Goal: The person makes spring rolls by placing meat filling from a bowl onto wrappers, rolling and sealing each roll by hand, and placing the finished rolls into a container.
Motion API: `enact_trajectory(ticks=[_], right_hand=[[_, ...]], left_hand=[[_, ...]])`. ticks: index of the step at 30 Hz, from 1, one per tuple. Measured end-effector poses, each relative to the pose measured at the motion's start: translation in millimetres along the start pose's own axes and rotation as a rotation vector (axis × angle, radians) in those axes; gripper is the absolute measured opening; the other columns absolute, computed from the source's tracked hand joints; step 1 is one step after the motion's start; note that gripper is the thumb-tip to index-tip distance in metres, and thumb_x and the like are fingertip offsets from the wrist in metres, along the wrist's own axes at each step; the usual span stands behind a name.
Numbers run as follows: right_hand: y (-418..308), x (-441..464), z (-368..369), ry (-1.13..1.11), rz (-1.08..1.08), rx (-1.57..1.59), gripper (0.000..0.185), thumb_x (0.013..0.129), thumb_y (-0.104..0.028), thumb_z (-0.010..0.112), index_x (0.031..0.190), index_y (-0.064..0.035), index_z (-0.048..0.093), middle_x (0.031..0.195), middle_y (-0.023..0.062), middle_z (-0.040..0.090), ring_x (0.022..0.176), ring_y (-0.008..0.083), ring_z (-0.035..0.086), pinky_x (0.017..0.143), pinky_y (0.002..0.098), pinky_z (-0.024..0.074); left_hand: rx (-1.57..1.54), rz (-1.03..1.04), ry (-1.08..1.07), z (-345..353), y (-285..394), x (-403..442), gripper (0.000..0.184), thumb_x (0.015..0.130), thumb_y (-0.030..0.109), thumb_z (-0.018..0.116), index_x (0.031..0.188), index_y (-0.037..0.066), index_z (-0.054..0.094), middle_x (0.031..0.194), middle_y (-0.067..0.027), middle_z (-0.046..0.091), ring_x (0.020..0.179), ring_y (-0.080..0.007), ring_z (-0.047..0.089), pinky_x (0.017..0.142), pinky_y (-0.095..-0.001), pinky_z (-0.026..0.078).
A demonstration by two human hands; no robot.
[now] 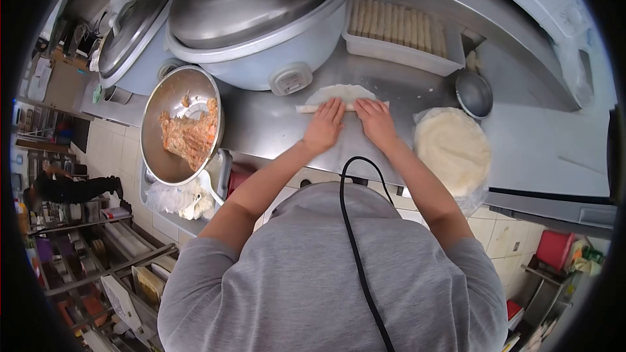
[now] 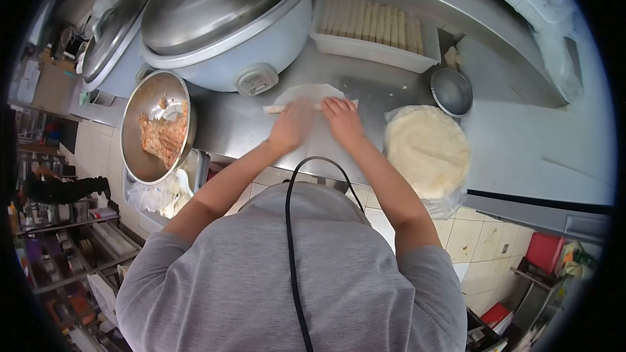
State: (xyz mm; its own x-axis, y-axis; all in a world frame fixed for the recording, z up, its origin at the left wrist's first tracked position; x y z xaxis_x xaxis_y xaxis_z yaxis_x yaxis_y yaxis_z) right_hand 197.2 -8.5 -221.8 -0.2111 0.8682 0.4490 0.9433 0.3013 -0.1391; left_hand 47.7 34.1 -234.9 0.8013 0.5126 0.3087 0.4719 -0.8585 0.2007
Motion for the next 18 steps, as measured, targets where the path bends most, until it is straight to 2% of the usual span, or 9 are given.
enact_trajectory(ticks=[3, 5, 6, 8, 9, 11, 13, 15, 18], right_hand=[[13.4, 23.4, -0.5, 0.011, 0.049, -0.028, 0.033, 0.08, -0.014, 0.056, 0.112, -0.0064, 0.058, 0.105, 0.0054, 0.06, 0.101, 0.0228, 0.053, 0.091, 0.0385, 0.0382], [21.4, 28.7, -0.1, -0.038, 0.077, -0.019, 0.031, 0.079, -0.015, 0.057, 0.109, -0.0067, 0.06, 0.1, 0.0047, 0.059, 0.098, 0.0226, 0.053, 0.089, 0.0383, 0.0385], [24.8, 27.9, 1.7, -0.089, 0.106, -0.008, 0.029, 0.079, -0.016, 0.058, 0.106, -0.0071, 0.061, 0.096, 0.004, 0.059, 0.095, 0.0225, 0.053, 0.087, 0.0381, 0.0388], [23.7, 21.1, 2.5, -0.094, 0.088, -0.044, 0.027, 0.078, -0.018, 0.059, 0.103, -0.0083, 0.062, 0.093, 0.0032, 0.058, 0.094, 0.0219, 0.053, 0.086, 0.0378, 0.0386], [21.7, 15.3, 3.1, -0.101, 0.068, -0.077, 0.026, 0.077, -0.02, 0.06, 0.1, -0.0095, 0.063, 0.09, 0.0025, 0.058, 0.092, 0.0214, 0.053, 0.084, 0.0375, 0.0385], [10.7, -2.9, 5.0, -0.148, 0.078, -0.086, 0.026, 0.076, -0.022, 0.061, 0.098, -0.01, 0.064, 0.09, 0.0024, 0.058, 0.093, 0.0211, 0.053, 0.085, 0.0371, 0.0381], [1.4, -23.8, 1.4, -0.198, 0.098, -0.111, 0.025, 0.075, -0.024, 0.062, 0.096, -0.0105, 0.065, 0.089, 0.0023, 0.058, 0.093, 0.0208, 0.053, 0.086, 0.0368, 0.0378], [-5.4, -39.1, -2.1, -0.229, 0.12, 0.085, 0.03, 0.073, -0.028, 0.065, 0.096, -0.0089, 0.066, 0.091, 0.0025, 0.06, 0.095, 0.0213, 0.054, 0.087, 0.0358, 0.0375], [7.7, -31.9, -65.6, -0.133, 0.202, 0.067, 0.037, 0.07, -0.032, 0.069, 0.098, -0.0074, 0.066, 0.097, 0.0046, 0.062, 0.099, 0.0231, 0.054, 0.089, 0.0358, 0.0369]], left_hand=[[0.002, -0.025, 0.069, -4.1, -17.4, 22.9, 0.056, 0.082, 0.021, 0.057, 0.128, -0.006, 0.04, 0.133, -0.0216, 0.041, 0.125, -0.0344, 0.038, 0.103, -0.0433, 0.03], [-0.071, -0.042, 0.167, -8.7, -25.4, 31.8, 0.046, 0.077, 0.015, 0.062, 0.118, -0.001, 0.051, 0.12, -0.0161, 0.051, 0.112, -0.0325, 0.047, 0.094, -0.0408, 0.039], [-0.073, -0.038, 0.167, -10.5, -25.9, 31.7, 0.046, 0.077, 0.015, 0.062, 0.118, -0.001, 0.051, 0.12, -0.0161, 0.051, 0.112, -0.0325, 0.047, 0.094, -0.0408, 0.039], [-0.273, -0.104, 0.169, -14.4, -31.8, 29.2, 0.034, 0.072, 0.01, 0.067, 0.105, 0.003, 0.06, 0.102, -0.0106, 0.057, 0.097, -0.0304, 0.052, 0.083, -0.0389, 0.044], [-0.278, -0.096, 0.167, -16.0, -31.4, 25.4, 0.034, 0.072, 0.01, 0.067, 0.105, 0.003, 0.06, 0.102, -0.0106, 0.057, 0.097, -0.0304, 0.052, 0.083, -0.0389, 0.044], [-0.322, -0.053, 0.239, -18.8, -22.9, 14.2, 0.027, 0.071, 0.009, 0.068, 0.097, 0.005, 0.063, 0.091, -0.0082, 0.057, 0.089, -0.0294, 0.053, 0.078, -0.0384, 0.045], [-0.34, -0.042, 0.183, -17.0, -13.9, -3.5, 0.027, 0.071, 0.01, 0.067, 0.097, 0.003, 0.063, 0.092, -0.0094, 0.058, 0.089, -0.0295, 0.053, 0.078, -0.0387, 0.045], [-0.349, -0.028, 0.16, -25.7, 1.1, -19.2, 0.028, 0.072, 0.009, 0.067, 0.099, 0.003, 0.062, 0.093, -0.0098, 0.057, 0.09, -0.0292, 0.052, 0.078, -0.0387, 0.045], [-0.307, -0.033, 0.15, -33.0, 13.7, -30.8, 0.029, 0.073, 0.009, 0.066, 0.101, 0.003, 0.061, 0.095, -0.0103, 0.057, 0.09, -0.0291, 0.052, 0.079, -0.039, 0.044]])
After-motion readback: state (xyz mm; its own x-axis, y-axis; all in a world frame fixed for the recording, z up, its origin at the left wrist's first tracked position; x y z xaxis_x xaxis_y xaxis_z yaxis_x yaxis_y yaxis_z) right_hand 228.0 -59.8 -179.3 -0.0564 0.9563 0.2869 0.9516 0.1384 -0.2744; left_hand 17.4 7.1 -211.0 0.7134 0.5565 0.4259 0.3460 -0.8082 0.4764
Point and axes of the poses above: each hand's wrist, its own x-axis towards the middle knuckle, its own z-axis out of the palm, y = z × x, the point moved 4 cm from there along x, towards the middle knuckle
